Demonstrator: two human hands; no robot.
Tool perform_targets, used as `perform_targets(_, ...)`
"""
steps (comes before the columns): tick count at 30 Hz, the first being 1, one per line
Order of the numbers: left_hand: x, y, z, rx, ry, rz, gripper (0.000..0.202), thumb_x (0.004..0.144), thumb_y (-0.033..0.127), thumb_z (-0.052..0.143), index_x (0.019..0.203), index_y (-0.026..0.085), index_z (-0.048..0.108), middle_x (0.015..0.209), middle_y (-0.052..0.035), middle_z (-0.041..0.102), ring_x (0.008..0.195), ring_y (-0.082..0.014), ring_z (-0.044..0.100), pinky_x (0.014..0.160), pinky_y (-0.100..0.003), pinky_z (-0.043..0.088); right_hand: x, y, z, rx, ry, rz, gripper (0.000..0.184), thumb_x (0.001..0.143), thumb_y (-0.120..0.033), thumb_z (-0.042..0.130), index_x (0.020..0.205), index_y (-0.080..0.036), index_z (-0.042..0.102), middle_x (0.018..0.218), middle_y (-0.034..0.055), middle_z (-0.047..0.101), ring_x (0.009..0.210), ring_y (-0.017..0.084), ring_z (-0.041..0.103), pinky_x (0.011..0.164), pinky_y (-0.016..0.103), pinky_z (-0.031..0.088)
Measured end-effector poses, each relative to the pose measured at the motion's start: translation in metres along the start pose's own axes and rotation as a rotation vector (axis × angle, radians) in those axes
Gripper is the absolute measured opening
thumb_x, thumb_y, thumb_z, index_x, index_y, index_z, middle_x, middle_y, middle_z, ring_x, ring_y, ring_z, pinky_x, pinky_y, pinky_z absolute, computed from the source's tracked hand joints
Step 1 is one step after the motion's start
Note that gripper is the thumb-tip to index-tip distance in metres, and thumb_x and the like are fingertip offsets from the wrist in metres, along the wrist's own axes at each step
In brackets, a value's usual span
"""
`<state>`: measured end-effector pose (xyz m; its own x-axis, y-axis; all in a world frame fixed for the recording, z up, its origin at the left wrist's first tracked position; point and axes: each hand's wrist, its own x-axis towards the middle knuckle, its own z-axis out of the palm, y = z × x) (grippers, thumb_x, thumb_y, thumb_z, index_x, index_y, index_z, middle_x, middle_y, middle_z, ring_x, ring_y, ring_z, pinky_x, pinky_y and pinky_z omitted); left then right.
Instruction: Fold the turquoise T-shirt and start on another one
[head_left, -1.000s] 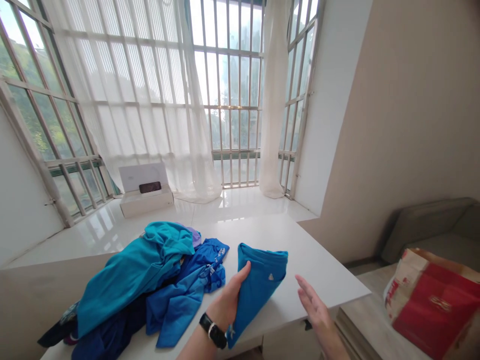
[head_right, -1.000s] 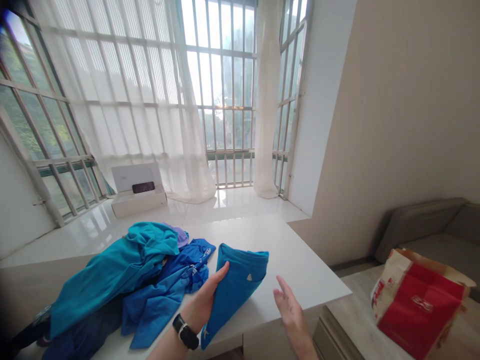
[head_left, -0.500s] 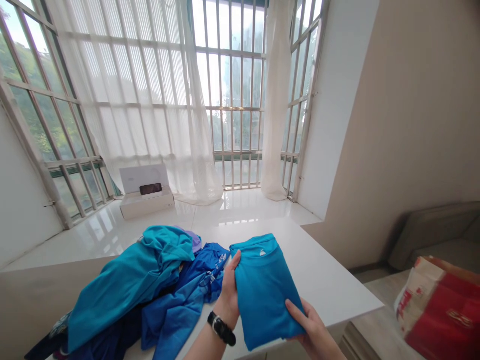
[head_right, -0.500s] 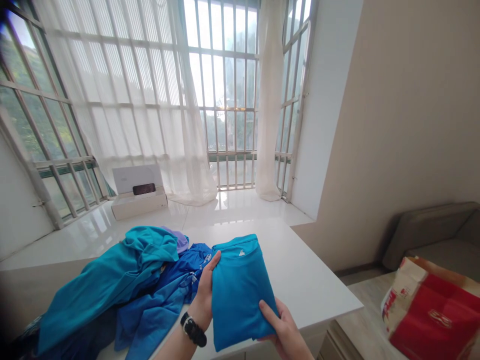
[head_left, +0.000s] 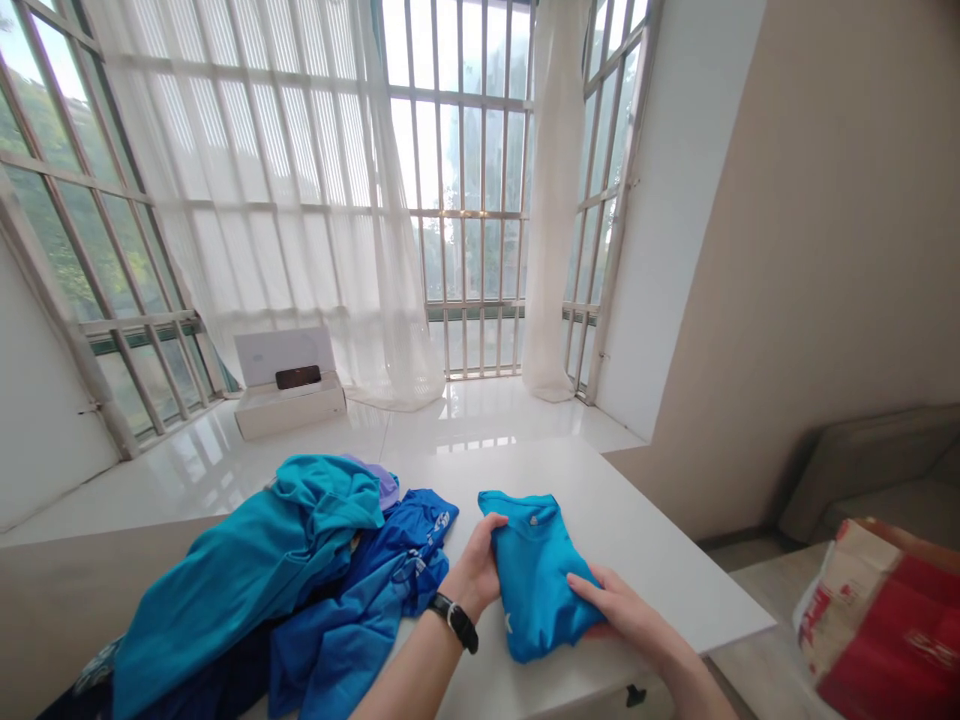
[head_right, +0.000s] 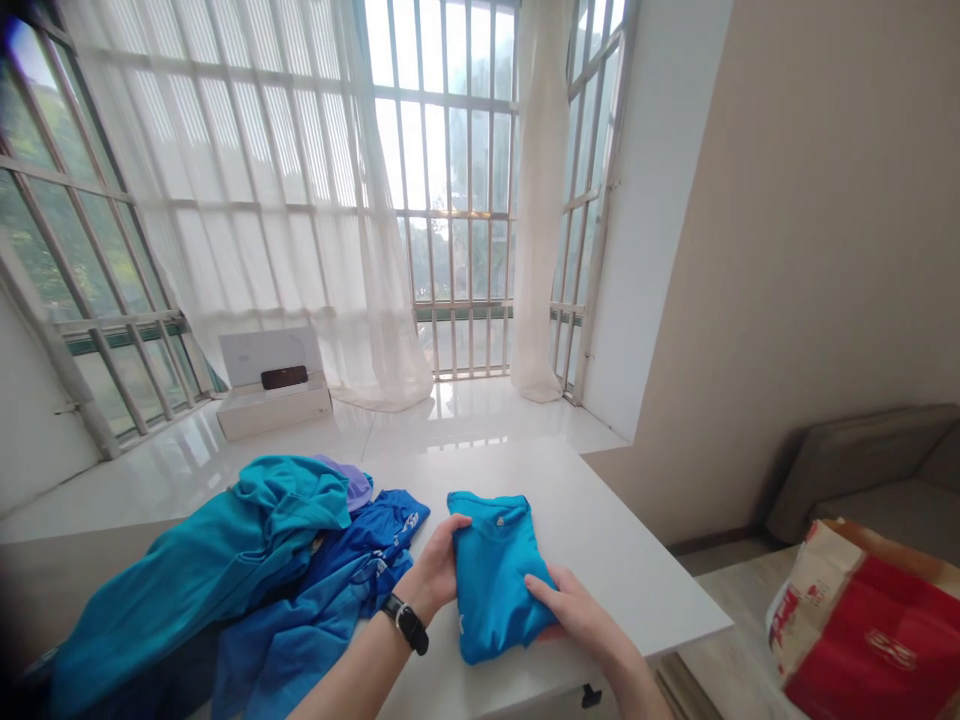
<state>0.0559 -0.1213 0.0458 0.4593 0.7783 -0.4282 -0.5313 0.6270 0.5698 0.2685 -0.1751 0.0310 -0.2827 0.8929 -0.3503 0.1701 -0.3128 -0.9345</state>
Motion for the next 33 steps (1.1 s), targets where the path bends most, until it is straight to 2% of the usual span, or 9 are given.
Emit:
perform_targets(4, 0.009, -0.001, 0.001, 0.252, 0.109, 0.121, 0.023, 0.079, 0.029, 0.058, 0.094, 0.012, 0.063, 0.09, -0.0138, 0.073, 0.093, -0.0296, 0.069, 0.087, -0.038, 0.055, -0.003, 0.002, -0.001, -0.021, -0.005, -0.06, 0.063, 0.076, -0.071, 0.058, 0.113, -0.021, 0.063, 0.108, 0.0078, 0.074, 0.106, 0.031, 0.068, 0.086, 0.041, 0.056)
perform_targets(7, 0.013, 0.0, -0.01, 0.438, 0.146, 0.255, 0.034, 0.072, 0.016, 0.061, 0.105, 0.012, 0.061, 0.11, -0.0138, 0.071, 0.112, -0.0306, 0.063, 0.099, -0.039, 0.049, -0.005, 0.008, -0.011, -0.348, 0.142, -0.166, 0.055, 0.079, -0.068, 0.054, 0.099, -0.018, 0.069, 0.103, 0.0101, 0.074, 0.101, 0.031, 0.067, 0.091, 0.042, 0.052)
perform_targets(10, 0.012, 0.004, -0.025, 0.697, 0.313, 0.528, 0.058, 0.069, 0.014, 0.066, 0.126, 0.012, 0.053, 0.142, -0.0168, 0.053, 0.141, -0.0317, 0.037, 0.115, -0.038, 0.033, -0.002, 0.016, -0.023, -0.664, 0.398, -0.127, 0.055, 0.075, -0.061, 0.056, 0.105, -0.016, 0.069, 0.103, 0.0135, 0.073, 0.098, 0.031, 0.067, 0.091, 0.041, 0.05)
perform_targets(12, 0.012, 0.004, -0.032, 0.81, 0.423, 0.625, 0.073, 0.071, 0.017, 0.068, 0.139, 0.009, 0.042, 0.157, -0.0192, 0.032, 0.149, -0.0304, 0.019, 0.12, -0.035, 0.022, 0.007, 0.018, -0.029, -0.655, 0.478, -0.104, 0.065, 0.073, -0.059, 0.057, 0.118, -0.013, 0.064, 0.109, 0.016, 0.071, 0.1, 0.03, 0.067, 0.091, 0.038, 0.051)
perform_targets(15, 0.013, -0.002, -0.032, 0.74, 0.356, 0.496, 0.085, 0.078, 0.023, 0.067, 0.15, 0.01, 0.024, 0.162, -0.0215, 0.017, 0.149, -0.0301, 0.023, 0.117, -0.035, 0.03, 0.033, 0.013, -0.034, -0.415, 0.484, -0.15, 0.07, 0.073, -0.055, 0.057, 0.128, -0.012, 0.055, 0.127, 0.0187, 0.065, 0.113, 0.029, 0.065, 0.096, 0.036, 0.052)
perform_targets(20, 0.023, -0.002, -0.021, 0.598, 0.286, 0.432, 0.09, 0.079, 0.024, 0.068, 0.152, 0.015, 0.016, 0.152, -0.0216, 0.038, 0.135, -0.0274, 0.046, 0.099, -0.029, 0.048, 0.075, -0.002, -0.036, -0.246, 0.492, -0.17, 0.067, 0.067, -0.043, 0.065, 0.125, -0.011, 0.054, 0.125, 0.021, 0.066, 0.109, 0.029, 0.068, 0.094, 0.039, 0.055)
perform_targets(26, 0.043, 0.038, -0.013, 1.02, 0.394, 0.407, 0.092, 0.065, 0.021, 0.081, 0.143, 0.011, 0.034, 0.138, -0.0228, 0.052, 0.129, -0.0341, 0.048, 0.1, -0.036, 0.045, 0.088, 0.001, -0.045, -0.248, 0.487, -0.2, 0.062, 0.06, -0.034, 0.073, 0.117, -0.015, 0.058, 0.109, 0.0136, 0.072, 0.093, 0.026, 0.072, 0.082, 0.038, 0.059)
perform_targets(29, 0.053, 0.047, -0.012, 1.012, 0.366, 0.324, 0.095, 0.061, 0.022, 0.084, 0.142, 0.011, 0.035, 0.124, -0.0217, 0.059, 0.105, -0.0318, 0.063, 0.082, -0.037, 0.053, 0.091, 0.002, -0.046, -0.257, 0.489, -0.205, 0.059, 0.055, -0.031, 0.076, 0.11, -0.016, 0.062, 0.101, 0.0114, 0.074, 0.09, 0.028, 0.072, 0.079, 0.039, 0.059)
perform_targets(33, 0.056, 0.045, -0.012, 0.962, 0.301, 0.26, 0.084, 0.064, 0.015, 0.08, 0.138, 0.013, 0.04, 0.108, -0.0148, 0.065, 0.087, -0.0245, 0.067, 0.07, -0.032, 0.053, 0.093, -0.001, -0.047, -0.261, 0.45, -0.223, 0.056, 0.05, -0.029, 0.077, 0.103, -0.016, 0.066, 0.093, 0.01, 0.075, 0.09, 0.031, 0.072, 0.078, 0.04, 0.059)
